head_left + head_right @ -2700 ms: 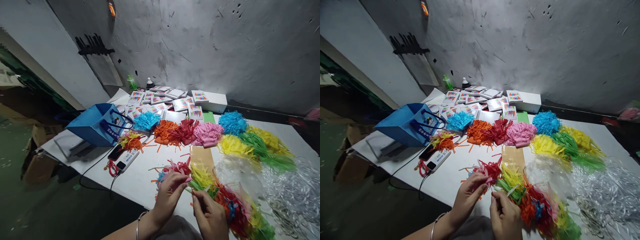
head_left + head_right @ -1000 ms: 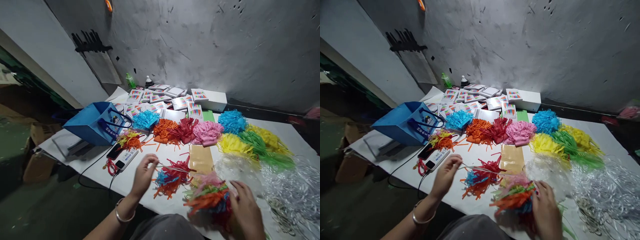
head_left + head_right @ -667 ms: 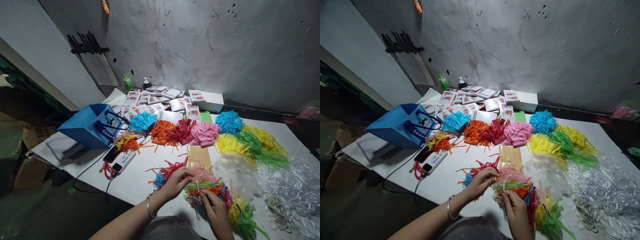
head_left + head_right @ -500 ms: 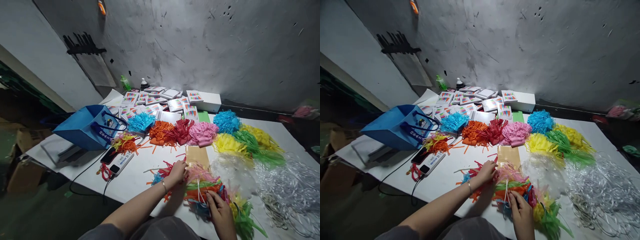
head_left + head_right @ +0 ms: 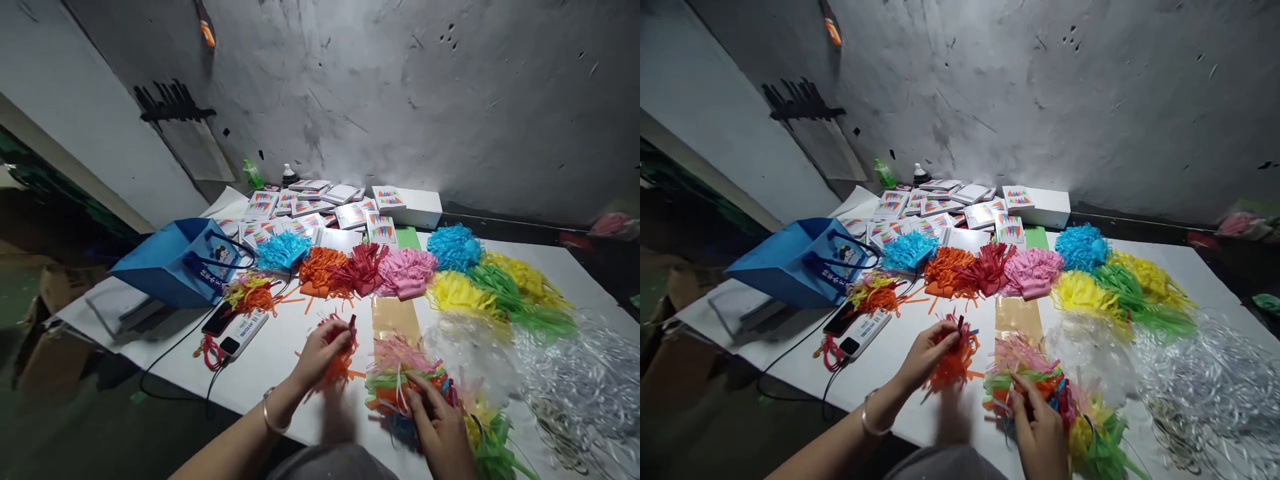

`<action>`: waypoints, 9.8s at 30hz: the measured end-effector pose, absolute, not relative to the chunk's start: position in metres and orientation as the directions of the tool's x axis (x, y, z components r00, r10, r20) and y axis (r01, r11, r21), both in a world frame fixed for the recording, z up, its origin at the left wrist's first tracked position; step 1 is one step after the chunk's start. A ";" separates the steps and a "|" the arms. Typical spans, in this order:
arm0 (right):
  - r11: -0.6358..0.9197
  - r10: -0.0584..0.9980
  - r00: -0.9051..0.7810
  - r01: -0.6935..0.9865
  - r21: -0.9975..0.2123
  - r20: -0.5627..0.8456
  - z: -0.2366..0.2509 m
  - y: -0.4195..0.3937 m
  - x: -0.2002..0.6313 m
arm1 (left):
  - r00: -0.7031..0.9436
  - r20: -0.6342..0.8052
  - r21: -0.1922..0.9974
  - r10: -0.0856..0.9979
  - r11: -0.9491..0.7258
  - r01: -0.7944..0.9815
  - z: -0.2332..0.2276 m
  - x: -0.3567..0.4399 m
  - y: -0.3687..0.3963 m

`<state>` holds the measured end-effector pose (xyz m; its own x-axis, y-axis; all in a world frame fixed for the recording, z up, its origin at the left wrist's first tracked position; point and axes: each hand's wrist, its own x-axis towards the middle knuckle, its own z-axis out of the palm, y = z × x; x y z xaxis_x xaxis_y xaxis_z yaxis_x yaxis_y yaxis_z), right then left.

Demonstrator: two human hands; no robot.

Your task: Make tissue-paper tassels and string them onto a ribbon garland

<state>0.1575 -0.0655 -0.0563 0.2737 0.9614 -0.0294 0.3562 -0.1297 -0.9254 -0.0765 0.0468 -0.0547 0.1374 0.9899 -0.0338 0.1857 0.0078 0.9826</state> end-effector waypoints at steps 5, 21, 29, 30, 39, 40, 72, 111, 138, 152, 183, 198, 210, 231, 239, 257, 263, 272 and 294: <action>0.082 0.972 0.190 0.276 -0.958 0.137 -0.003 -0.061 0.118 | 0.304 -0.286 0.857 0.909 0.385 -0.343 -0.026 -0.055 -0.008; 0.045 0.989 0.128 0.248 -0.968 0.079 0.000 -0.062 0.110 | 0.345 -0.294 0.807 0.891 0.425 -0.410 -0.023 -0.043 -0.022; 0.053 0.984 0.143 0.337 -0.940 0.106 0.000 -0.063 0.114 | 0.341 -0.146 0.968 0.929 0.205 -0.144 -0.025 -0.045 -0.021; 0.047 0.988 0.122 0.338 -0.940 0.094 0.000 -0.063 0.115 | 0.343 -0.075 0.993 0.937 0.101 -0.059 -0.022 -0.046 -0.021; -0.262 0.953 -0.150 0.036 -0.964 -0.264 -0.010 -0.056 0.127 | 0.475 0.224 0.880 0.851 -0.386 0.276 -0.015 -0.057 -0.025; -0.256 0.954 -0.154 0.036 -0.966 -0.259 -0.010 -0.056 0.126 | 0.480 0.214 0.892 0.851 -0.370 0.260 -0.016 -0.056 -0.026; -0.079 0.997 0.048 0.404 -0.911 -0.065 -0.095 -0.059 0.134 | 0.247 -0.061 0.472 0.967 -0.190 0.861 -0.134 -0.076 0.075; 0.188 0.976 0.068 0.220 -0.957 0.207 -0.020 -0.047 0.098 | 0.361 0.039 0.984 0.932 -0.099 0.148 -0.002 -0.074 -0.036; 0.189 0.958 0.138 0.358 -0.915 0.251 -0.024 -0.082 0.099 | 0.245 -0.111 0.994 0.963 0.112 0.011 -0.009 -0.057 -0.046; 0.133 0.984 0.076 0.307 -0.942 0.164 -0.023 -0.079 0.104 | 0.278 0.162 0.924 0.947 -0.244 0.295 -0.010 -0.057 -0.046; 0.312 0.950 -0.127 0.420 -0.852 0.286 -0.045 -0.073 0.090 | 0.223 0.025 0.971 0.974 -0.076 0.227 -0.023 -0.072 -0.048; 0.287 0.955 -0.185 0.368 -0.884 0.233 -0.046 -0.074 0.097 | 0.357 0.053 0.968 0.933 -0.136 0.211 -0.028 -0.070 -0.046; -0.202 0.966 -0.123 0.177 -0.963 -0.226 -0.066 -0.069 0.110 | 0.113 -0.064 0.775 0.992 -0.022 0.631 -0.059 -0.126 0.024; -0.173 0.985 0.034 0.220 -0.960 -0.170 -0.072 -0.051 0.113 | 0.226 -0.281 0.910 0.933 0.184 0.373 -0.102 -0.071 0.054; -0.035 0.999 -0.007 0.353 -0.935 -0.040 -0.037 -0.033 0.101 | 0.227 -0.362 0.881 0.904 0.411 -0.234 -0.044 -0.053 0.004; -0.194 0.980 0.000 0.244 -0.950 -0.200 -0.031 -0.043 0.108 | 0.172 -0.123 0.984 0.977 0.099 0.145 -0.049 -0.053 -0.011; -0.298 0.953 -0.053 -0.014 -0.955 -0.297 -0.036 -0.039 0.108 | 0.287 0.104 0.951 0.952 -0.179 0.250 -0.048 -0.055 -0.017; -0.330 0.936 -0.163 -0.095 -0.939 -0.312 -0.039 -0.044 0.111 | 0.344 0.149 0.937 0.927 -0.243 0.250 -0.049 -0.058 -0.026; -0.002 0.997 0.055 0.703 -0.712 0.052 -0.103 -0.020 0.217 | -0.266 -0.149 0.954 0.952 0.068 -0.293 -0.038 -0.128 0.048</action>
<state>0.2171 -0.0203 -0.1034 0.0555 0.9971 0.0521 0.7026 -0.0019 -0.7116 -0.1282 0.0477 -0.0376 -0.2661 0.9523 -0.1493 -0.2927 0.0677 0.9538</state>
